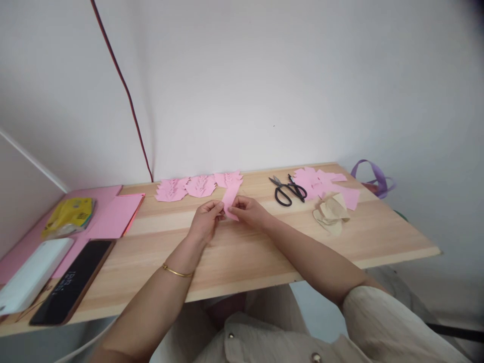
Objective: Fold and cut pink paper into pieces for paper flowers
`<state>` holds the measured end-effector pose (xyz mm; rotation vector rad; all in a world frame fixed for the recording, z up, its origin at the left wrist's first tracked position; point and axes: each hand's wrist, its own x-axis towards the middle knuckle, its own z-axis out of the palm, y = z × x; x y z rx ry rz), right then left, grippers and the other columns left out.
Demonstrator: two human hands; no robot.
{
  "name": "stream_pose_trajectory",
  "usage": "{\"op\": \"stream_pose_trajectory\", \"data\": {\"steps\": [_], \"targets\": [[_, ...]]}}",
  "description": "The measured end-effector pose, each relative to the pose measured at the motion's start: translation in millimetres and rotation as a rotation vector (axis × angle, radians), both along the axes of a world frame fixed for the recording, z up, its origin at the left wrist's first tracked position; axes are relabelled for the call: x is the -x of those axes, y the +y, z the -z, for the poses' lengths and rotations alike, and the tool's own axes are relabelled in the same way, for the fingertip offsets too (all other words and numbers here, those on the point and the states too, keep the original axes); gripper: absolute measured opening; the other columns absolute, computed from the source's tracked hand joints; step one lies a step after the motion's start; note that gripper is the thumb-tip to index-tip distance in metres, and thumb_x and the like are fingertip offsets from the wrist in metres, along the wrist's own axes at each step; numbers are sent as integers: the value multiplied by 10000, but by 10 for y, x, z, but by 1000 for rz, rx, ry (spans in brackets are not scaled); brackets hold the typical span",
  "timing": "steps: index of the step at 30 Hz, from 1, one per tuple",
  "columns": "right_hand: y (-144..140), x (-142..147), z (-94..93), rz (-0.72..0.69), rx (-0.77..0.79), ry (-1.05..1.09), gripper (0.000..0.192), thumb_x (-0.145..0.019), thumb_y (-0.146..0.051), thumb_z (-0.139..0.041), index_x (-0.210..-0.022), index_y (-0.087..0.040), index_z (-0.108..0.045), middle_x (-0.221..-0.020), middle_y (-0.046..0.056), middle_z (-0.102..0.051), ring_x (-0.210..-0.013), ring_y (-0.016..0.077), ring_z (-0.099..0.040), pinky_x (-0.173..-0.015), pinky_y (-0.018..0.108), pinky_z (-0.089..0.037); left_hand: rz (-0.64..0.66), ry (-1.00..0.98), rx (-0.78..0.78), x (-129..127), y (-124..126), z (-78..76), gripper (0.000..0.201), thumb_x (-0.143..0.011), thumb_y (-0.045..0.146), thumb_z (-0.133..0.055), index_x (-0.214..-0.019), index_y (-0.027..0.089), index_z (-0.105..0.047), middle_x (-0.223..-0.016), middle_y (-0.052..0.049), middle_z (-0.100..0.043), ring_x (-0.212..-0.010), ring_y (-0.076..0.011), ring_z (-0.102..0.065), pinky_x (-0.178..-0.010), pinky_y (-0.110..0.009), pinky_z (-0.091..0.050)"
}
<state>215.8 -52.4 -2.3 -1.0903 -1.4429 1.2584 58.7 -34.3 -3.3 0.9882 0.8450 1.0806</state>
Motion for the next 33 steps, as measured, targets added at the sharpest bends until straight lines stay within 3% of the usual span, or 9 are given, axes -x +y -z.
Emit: {"op": "stream_pose_trajectory", "data": {"steps": [7, 12, 14, 17, 22, 33], "targets": [[-7, 25, 15, 16, 15, 10, 272, -715, -385, -647, -670, -167, -492, -587, -39, -510, -527, 76, -435, -511, 217, -324, -12, 20, -14, -18, -22, -17, 169, -623, 278, -726, -700, 139, -669, -681, -22, -647, -621, -116, -573, -662, -266, -454], [7, 18, 12, 3, -8, 119, 301, -706, -360, -677, -903, -163, -562, -851, 36, -633, -749, 130, -575, -672, 260, -443, -39, 129, -53, 3, -27, -35, 167, -627, 288, -726, -673, 135, -677, -638, -21, -648, -584, -106, -553, -614, -240, -430], [14, 13, 6, 26, -15, 165, 300, -706, -338, -680, -917, -159, -565, -900, 49, -643, -808, 142, -591, -739, 283, -455, -12, 150, -63, 11, -29, -28, 173, -638, 293, -720, -690, 132, -686, -659, -31, -660, -589, -107, -555, -608, -236, -425], [22, 8, 7, 52, -20, 187, 255, -701, -309, -683, -873, -153, -579, -870, 41, -644, -801, 139, -595, -766, 293, -456, 12, 150, -67, 17, -30, -14, 163, -649, 288, -709, -698, 134, -693, -672, -35, -667, -591, -111, -558, -606, -238, -427], [20, 5, 14, 43, -25, 195, 293, -708, -302, -670, -957, -170, -588, -859, 26, -639, -792, 135, -592, -765, 297, -456, 17, 186, -96, 21, -45, -43, 142, -668, 283, -688, -685, 141, -693, -648, -21, -654, -580, -107, -552, -602, -234, -427], [12, -20, 9, -19, -132, 104, 148, -693, -276, -689, -779, -166, -640, -788, 18, -633, -740, 127, -583, -740, 276, -449, -25, 148, -26, 16, -37, -61, 83, -633, 213, -668, -600, 137, -662, -547, -2, -594, -508, -92, -493, -523, -216, -373]]}}
